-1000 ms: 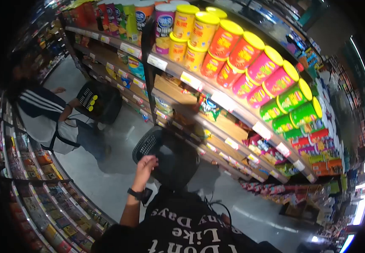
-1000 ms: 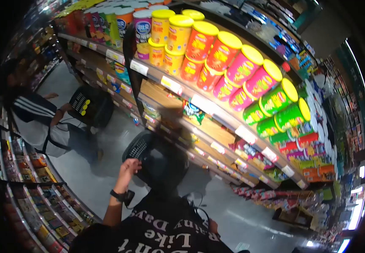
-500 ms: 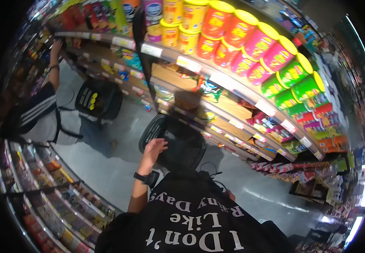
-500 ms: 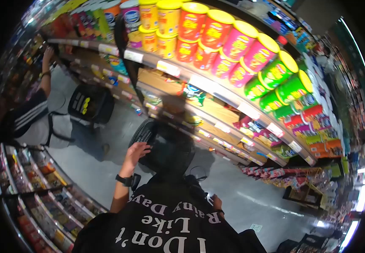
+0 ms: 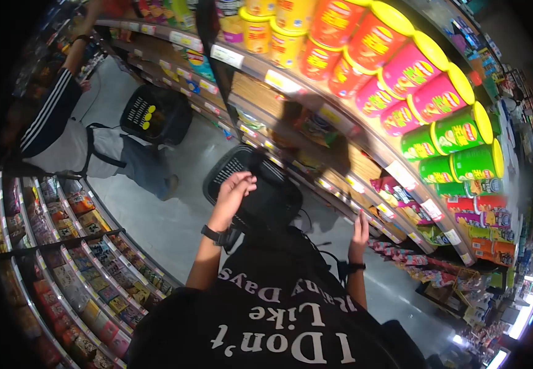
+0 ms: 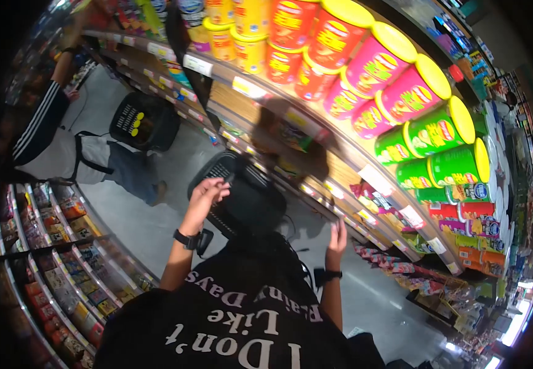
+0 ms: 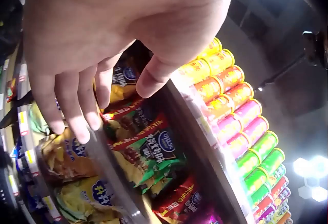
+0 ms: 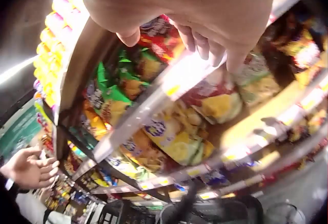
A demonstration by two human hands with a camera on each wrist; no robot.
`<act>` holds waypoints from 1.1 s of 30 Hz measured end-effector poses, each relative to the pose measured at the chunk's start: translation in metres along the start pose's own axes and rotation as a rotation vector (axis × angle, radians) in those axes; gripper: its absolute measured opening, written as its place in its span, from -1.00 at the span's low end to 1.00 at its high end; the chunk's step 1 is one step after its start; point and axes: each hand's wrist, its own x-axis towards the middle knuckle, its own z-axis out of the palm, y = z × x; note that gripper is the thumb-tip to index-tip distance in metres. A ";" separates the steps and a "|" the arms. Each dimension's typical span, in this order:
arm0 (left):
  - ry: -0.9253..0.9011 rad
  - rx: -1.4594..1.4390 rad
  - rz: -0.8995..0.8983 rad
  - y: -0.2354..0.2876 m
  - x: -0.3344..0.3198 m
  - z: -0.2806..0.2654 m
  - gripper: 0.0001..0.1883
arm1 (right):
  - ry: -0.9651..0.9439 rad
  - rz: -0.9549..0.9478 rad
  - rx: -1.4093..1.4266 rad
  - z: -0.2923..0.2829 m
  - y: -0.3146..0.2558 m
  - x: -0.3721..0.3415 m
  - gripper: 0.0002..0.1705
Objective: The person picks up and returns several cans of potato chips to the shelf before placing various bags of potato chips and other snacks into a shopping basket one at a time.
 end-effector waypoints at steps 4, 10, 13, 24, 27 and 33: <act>-0.082 0.009 0.193 0.017 0.059 0.059 -0.53 | -0.202 -0.262 -0.099 0.032 -0.027 0.096 -0.40; 0.017 0.193 0.469 0.014 0.147 0.136 -0.35 | -0.273 -0.286 -0.236 0.104 -0.103 0.158 -0.38; -0.201 -0.004 0.265 0.020 0.160 0.146 -0.20 | -0.203 -0.181 -0.181 0.140 -0.154 0.147 -0.32; -0.263 0.075 0.405 0.049 0.100 0.116 -0.25 | -0.336 -0.283 0.055 0.152 -0.153 0.116 -0.37; -0.253 0.082 0.163 0.059 0.071 0.081 -0.38 | -0.407 -0.089 0.161 0.154 -0.166 0.090 -0.45; -0.176 0.164 -0.131 0.060 0.043 0.022 -0.47 | -0.549 0.371 0.399 0.178 -0.160 0.061 -0.44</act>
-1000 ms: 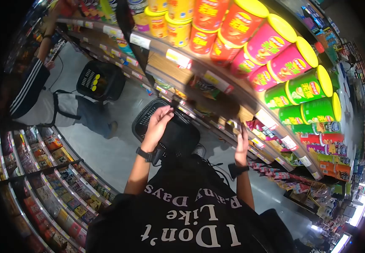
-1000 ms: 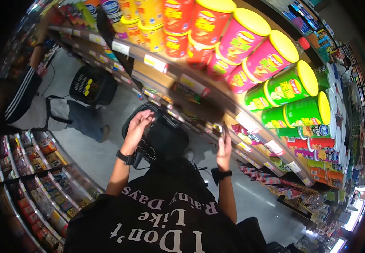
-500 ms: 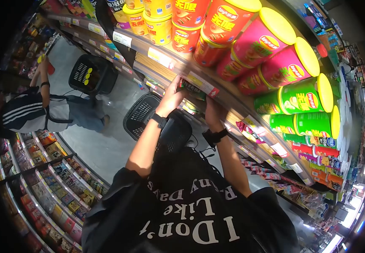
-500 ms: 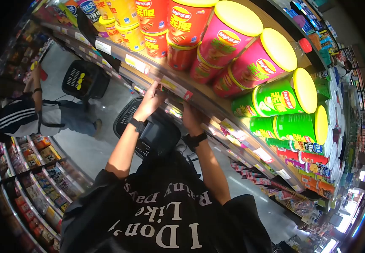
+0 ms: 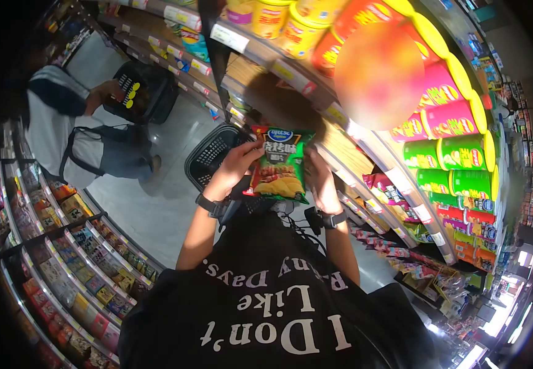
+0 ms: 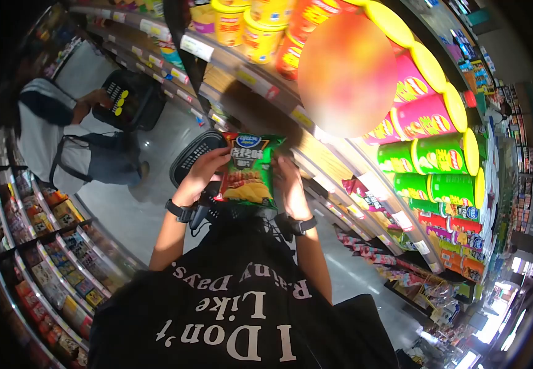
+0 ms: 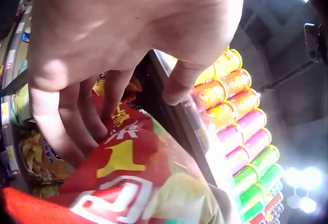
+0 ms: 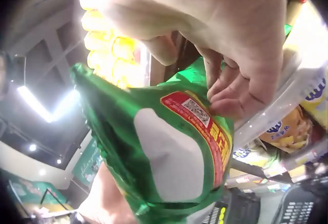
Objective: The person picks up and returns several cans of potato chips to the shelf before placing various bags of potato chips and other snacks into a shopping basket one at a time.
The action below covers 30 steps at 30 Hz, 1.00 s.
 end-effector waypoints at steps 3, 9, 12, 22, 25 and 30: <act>0.016 -0.187 -0.030 -0.009 -0.002 -0.024 -0.48 | -0.030 0.000 -0.099 0.017 0.020 0.003 -0.43; 0.133 -0.169 0.125 -0.078 0.005 -0.041 -0.41 | -0.112 -0.136 -0.489 0.038 0.071 0.017 -0.42; 0.292 -0.083 0.159 -0.158 0.010 -0.043 -0.44 | -0.224 -0.037 -0.539 0.059 0.089 0.018 -0.41; 0.622 -0.459 -0.170 -0.261 0.016 -0.063 -0.43 | -0.526 0.271 -0.705 0.022 0.234 0.119 -0.21; 0.606 -0.627 -0.261 -0.297 0.039 -0.073 -0.45 | -0.498 0.346 -0.640 0.006 0.278 0.157 -0.22; 0.619 -0.531 -0.099 -0.434 0.125 -0.109 -0.49 | -0.533 0.427 -0.747 -0.028 0.375 0.243 -0.20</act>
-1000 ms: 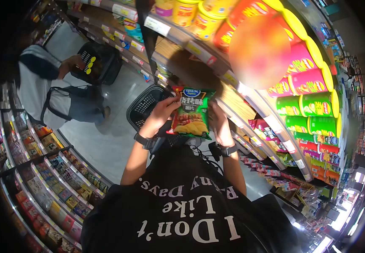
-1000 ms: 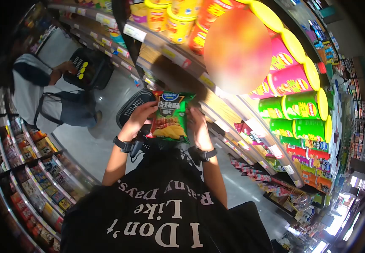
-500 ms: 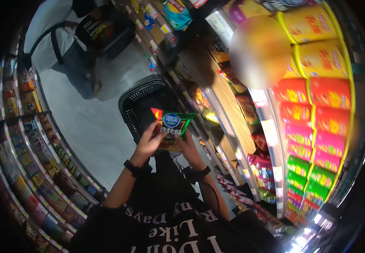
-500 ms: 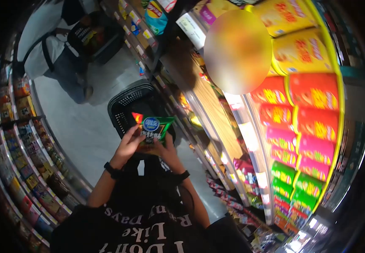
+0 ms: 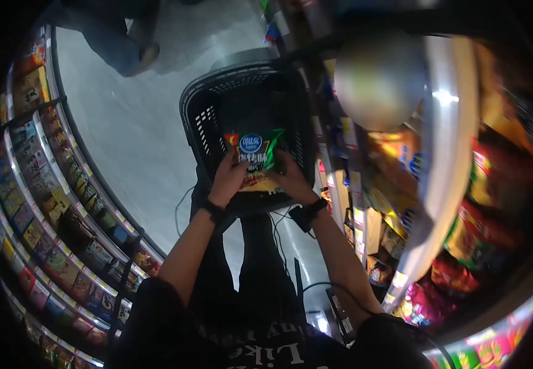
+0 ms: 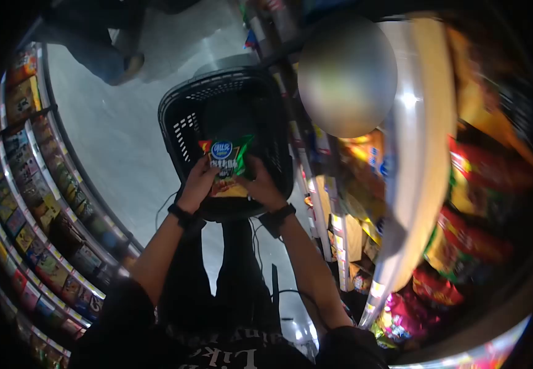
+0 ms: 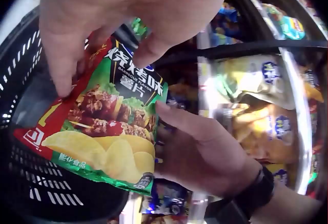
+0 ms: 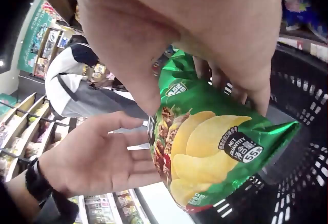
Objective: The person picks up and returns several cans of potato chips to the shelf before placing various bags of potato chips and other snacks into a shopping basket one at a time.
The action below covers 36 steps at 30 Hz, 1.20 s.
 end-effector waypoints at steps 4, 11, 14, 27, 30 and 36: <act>0.131 0.177 -0.181 -0.090 0.113 -0.032 -0.45 | 0.018 0.046 -0.059 -0.006 0.094 0.113 -0.32; 0.383 0.621 -0.197 -0.162 0.244 -0.058 -0.35 | 0.083 0.047 -0.207 0.013 0.198 0.282 -0.40; 0.346 0.548 -0.039 -0.218 0.294 -0.089 -0.36 | 0.147 -0.001 -0.197 0.018 0.207 0.312 -0.40; -0.045 0.452 -0.212 -0.189 0.201 -0.043 -0.62 | 0.426 0.128 -0.125 0.021 0.216 0.184 -0.56; -0.142 0.236 -0.246 -0.141 0.150 -0.012 -0.71 | 0.400 0.229 0.188 0.016 0.157 0.095 -0.73; -0.302 0.247 -0.173 -0.053 0.053 0.078 -0.51 | 0.651 -0.063 -0.021 0.021 0.109 -0.064 -0.77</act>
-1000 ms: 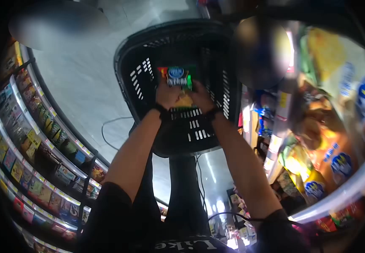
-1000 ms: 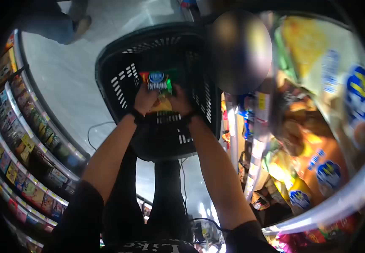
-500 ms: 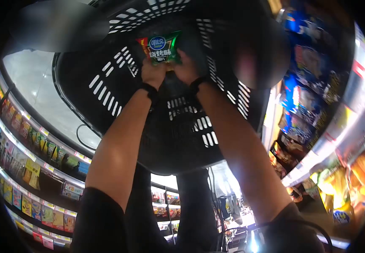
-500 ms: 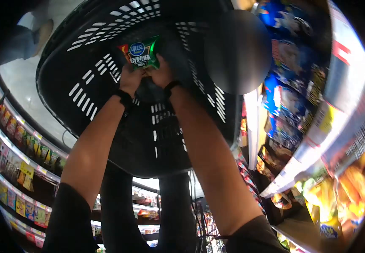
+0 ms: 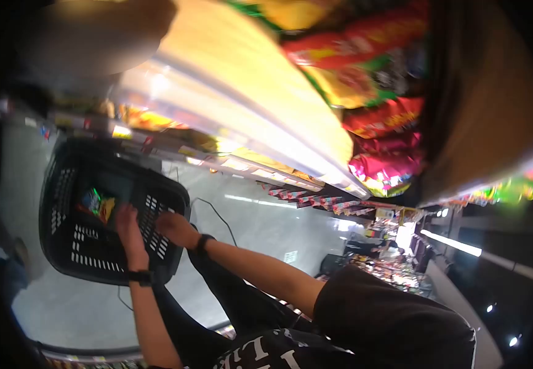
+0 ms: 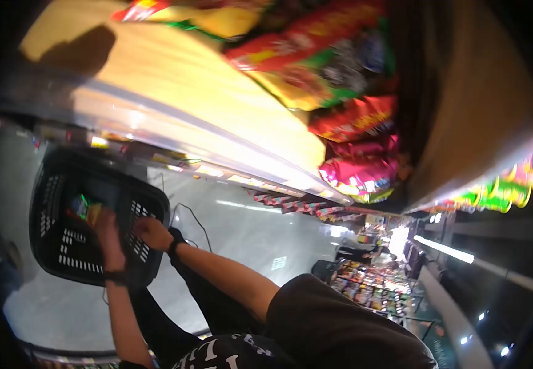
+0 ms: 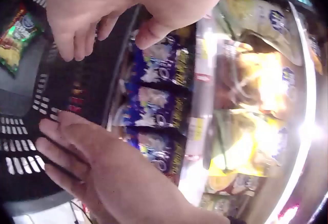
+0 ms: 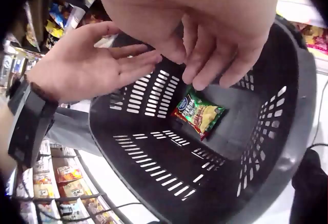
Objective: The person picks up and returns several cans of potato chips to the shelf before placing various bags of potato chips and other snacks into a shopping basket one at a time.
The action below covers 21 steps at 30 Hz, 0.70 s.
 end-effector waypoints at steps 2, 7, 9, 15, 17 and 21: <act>-0.015 0.000 0.101 0.034 -0.039 0.046 -0.48 | 0.056 0.065 0.154 -0.023 -0.033 -0.030 -0.78; -0.200 0.006 0.351 0.091 -0.146 0.141 -0.38 | 0.246 0.014 0.388 -0.082 -0.056 -0.095 -0.78; -0.279 -0.066 0.410 0.104 -0.195 0.169 -0.34 | 0.334 -0.051 0.427 -0.110 -0.068 -0.138 -0.77; -0.466 -0.156 0.372 0.084 -0.297 0.252 -0.27 | 0.827 -0.498 0.029 -0.258 -0.066 -0.230 -0.77; -0.530 -0.131 0.364 0.082 -0.321 0.281 -0.28 | 1.036 -0.615 0.206 -0.314 -0.074 -0.242 -0.75; -0.654 0.173 0.543 0.090 -0.344 0.337 -0.31 | 1.360 -0.724 0.134 -0.384 -0.111 -0.260 -0.74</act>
